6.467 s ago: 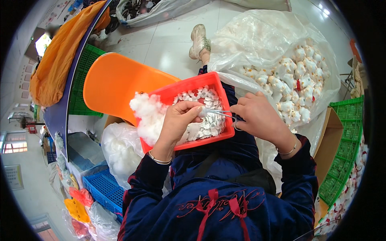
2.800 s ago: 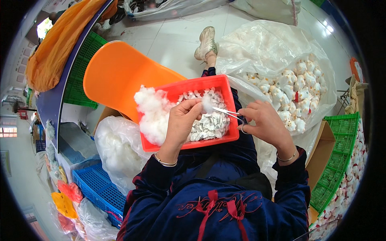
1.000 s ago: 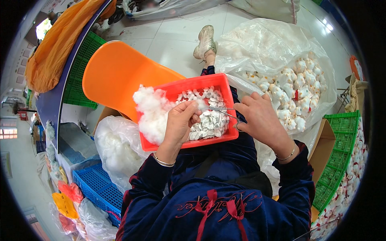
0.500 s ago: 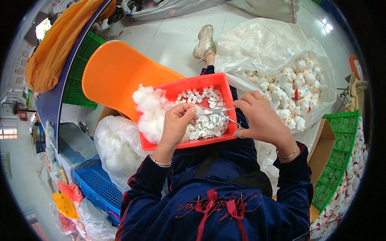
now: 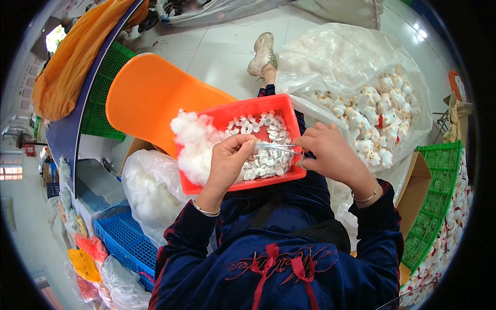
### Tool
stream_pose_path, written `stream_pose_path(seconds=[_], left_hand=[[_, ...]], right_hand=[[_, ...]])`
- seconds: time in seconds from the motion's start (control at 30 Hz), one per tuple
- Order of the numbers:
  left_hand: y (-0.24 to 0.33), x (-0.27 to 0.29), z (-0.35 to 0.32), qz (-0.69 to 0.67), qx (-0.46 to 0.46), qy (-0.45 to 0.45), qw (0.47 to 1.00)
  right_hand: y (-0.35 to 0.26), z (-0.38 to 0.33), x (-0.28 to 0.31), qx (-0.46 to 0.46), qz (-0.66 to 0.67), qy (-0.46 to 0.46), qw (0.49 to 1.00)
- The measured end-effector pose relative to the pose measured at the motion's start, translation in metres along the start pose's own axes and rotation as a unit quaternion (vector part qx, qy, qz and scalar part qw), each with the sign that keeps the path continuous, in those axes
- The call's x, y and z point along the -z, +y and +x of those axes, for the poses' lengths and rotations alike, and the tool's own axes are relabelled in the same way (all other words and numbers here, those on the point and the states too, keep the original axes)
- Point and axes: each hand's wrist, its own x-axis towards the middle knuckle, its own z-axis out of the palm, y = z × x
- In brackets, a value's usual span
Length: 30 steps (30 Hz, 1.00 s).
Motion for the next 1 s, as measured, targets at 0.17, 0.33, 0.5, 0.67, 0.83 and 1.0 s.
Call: stream_pose_path(seconds=[0.17,0.33,0.5,0.67,0.83,1.0], left_hand=[[-0.007,0.004,0.003,-0.216,0.037,0.047,0.975],[-0.012,0.004,0.001,-0.300,0.063,0.001,0.952],[-0.009,0.000,-0.002,-0.258,0.068,0.029,0.963],[-0.009,0.001,0.001,-0.184,0.043,0.025,0.982],[-0.001,-0.003,-0.002,-0.008,0.008,-0.021,1.000],[-0.001,0.003,0.001,-0.064,0.002,-0.006,0.998]], right_hand=[[0.017,-0.014,-0.027,-0.017,0.074,0.023,0.997],[0.001,-0.012,-0.056,-0.025,0.174,0.074,0.982],[0.000,-0.012,-0.053,-0.004,0.114,0.094,0.989],[0.004,-0.013,-0.038,-0.015,0.050,0.026,0.998],[-0.008,-0.007,-0.008,-0.021,0.007,-0.044,0.999],[0.002,-0.011,-0.006,-0.006,0.024,0.017,1.000]])
